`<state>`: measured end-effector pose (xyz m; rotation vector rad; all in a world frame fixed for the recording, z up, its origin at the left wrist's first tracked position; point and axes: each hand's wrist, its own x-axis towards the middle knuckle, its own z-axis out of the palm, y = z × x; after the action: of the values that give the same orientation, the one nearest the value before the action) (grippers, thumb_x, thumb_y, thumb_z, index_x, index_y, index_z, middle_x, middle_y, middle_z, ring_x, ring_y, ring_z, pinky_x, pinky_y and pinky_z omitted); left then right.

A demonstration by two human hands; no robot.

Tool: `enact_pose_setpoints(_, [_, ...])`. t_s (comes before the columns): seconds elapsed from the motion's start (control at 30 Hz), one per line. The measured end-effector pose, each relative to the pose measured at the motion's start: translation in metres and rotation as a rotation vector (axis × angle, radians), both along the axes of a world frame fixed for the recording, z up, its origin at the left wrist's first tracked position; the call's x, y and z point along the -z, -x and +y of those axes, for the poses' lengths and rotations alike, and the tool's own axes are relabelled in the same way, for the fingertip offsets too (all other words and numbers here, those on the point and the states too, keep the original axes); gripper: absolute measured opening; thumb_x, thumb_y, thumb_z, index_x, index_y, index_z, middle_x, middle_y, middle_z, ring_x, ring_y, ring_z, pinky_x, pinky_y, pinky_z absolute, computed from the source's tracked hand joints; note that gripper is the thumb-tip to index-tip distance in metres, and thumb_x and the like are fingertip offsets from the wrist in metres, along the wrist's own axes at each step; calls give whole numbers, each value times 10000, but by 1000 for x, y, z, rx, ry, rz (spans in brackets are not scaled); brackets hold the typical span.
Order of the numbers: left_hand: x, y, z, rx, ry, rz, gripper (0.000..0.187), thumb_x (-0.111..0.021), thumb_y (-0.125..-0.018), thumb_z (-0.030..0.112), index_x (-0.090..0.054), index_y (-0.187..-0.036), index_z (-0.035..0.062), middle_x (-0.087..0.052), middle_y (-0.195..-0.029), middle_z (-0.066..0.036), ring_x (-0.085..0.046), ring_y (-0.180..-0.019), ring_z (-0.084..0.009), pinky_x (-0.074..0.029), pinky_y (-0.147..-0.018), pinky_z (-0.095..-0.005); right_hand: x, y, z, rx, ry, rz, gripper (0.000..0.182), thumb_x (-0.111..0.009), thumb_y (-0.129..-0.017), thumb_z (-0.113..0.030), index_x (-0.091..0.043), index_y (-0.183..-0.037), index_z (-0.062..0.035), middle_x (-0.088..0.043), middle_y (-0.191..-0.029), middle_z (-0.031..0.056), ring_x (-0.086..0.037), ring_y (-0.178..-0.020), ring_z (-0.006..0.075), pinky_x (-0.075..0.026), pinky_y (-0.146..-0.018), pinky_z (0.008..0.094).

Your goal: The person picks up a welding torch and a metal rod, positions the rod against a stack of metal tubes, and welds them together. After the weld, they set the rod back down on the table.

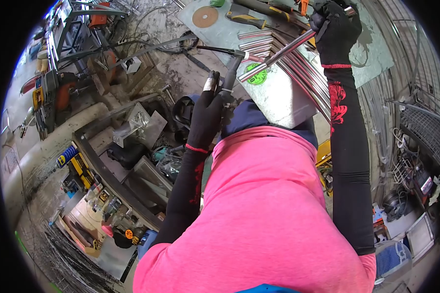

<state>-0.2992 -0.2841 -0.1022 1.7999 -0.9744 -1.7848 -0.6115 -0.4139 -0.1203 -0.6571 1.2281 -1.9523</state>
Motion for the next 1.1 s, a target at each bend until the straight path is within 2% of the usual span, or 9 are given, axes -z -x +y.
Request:
enact_pose_setpoints(0.23, [-7,20,27,-166,-30,-39,596,-568,-1037,248,-452,-1585,44,-692,-975,-79,-657,-674,-133,-519,-564,-284,-18,-7,-17,-320,23,-123,317,-644,-1050,-405,-661,-1046,-88,-557,-663,-7,-425,-419,97,-359,-374,260])
enact_pose_setpoints(0.4, [-8,40,46,-319,-62,-28,376,-606,-1031,290,-621,-1211,-39,-702,-962,-96,-667,-670,-139,-527,-559,-298,-2,-6,-36,-443,-7,-142,344,-606,-1063,-415,-669,-1066,-78,-544,-647,-20,-453,-439,96,-371,-382,260])
enact_pose_setpoints(0.47, [-7,48,48,-335,-56,-36,360,-607,-1030,288,-626,-1185,-36,-703,-961,-97,-668,-670,-138,-530,-561,-298,0,-8,-32,-540,81,-283,366,-561,-1079,-414,-682,-1118,-70,-587,-664,-6,-505,-464,109,-402,-401,254])
enact_pose_setpoints(0.53, [-4,52,56,-360,-63,-43,346,-608,-1029,286,-630,-1159,-33,-703,-961,-98,-669,-670,-137,-532,-564,-298,-3,-5,-28,-552,140,-301,376,-540,-1087,-388,-673,-1189,-51,-704,-855,40,-651,-636,152,-531,-486,304])
enact_pose_setpoints(0.67, [0,55,62,-429,-39,-49,347,-615,-1026,280,-627,-1177,-32,-708,-968,-96,-670,-671,-135,-538,-570,-294,-21,5,-29,-835,187,-599,433,-576,-1074,-430,-664,-1207,-28,-735,-993,74,-726,-883,204,-606,-697,324])
enact_pose_setpoints(0.77, [4,56,73,-494,-21,-37,338,-617,-1023,272,-625,-1181,-26,-710,-967,-92,-670,-671,-133,-539,-570,-293,-46,-6,-26,-751,-61,-472,361,-556,-1083,-424,-657,-1132,-81,-678,-809,51,-668,-675,171,-541,-550,294])
enact_pose_setpoints(0.83, [3,54,75,-503,-30,-21,333,-618,-1022,267,-625,-1184,-24,-711,-965,-89,-670,-671,-132,-539,-568,-293,-39,1,-33,-930,143,-222,434,-443,-1043,-347,-646,-1180,12,-498,-657,43,-444,-552,145,-377,-535,289])
enact_pose_setpoints(0.93, [1,57,76,-499,-77,1,313,-617,-1025,260,-628,-1166,-19,-711,-954,-79,-670,-672,-130,-534,-564,-294,-25,18,-42,-1082,156,-391,570,-373,-1050,-449,-642,-1263,6,-464,-645,24,-395,-549,126,-356,-541,285])
enact_pose_setpoints(1.1, [-3,61,72,-391,-130,-59,340,-605,-1035,244,-614,-1254,-15,-702,-955,-77,-662,-667,-128,-524,-559,-286,-19,19,-30,-812,34,-241,363,-545,-1007,-319,-653,-1282,-108,-413,-622,-47,-319,-471,111,-293,-469,272])
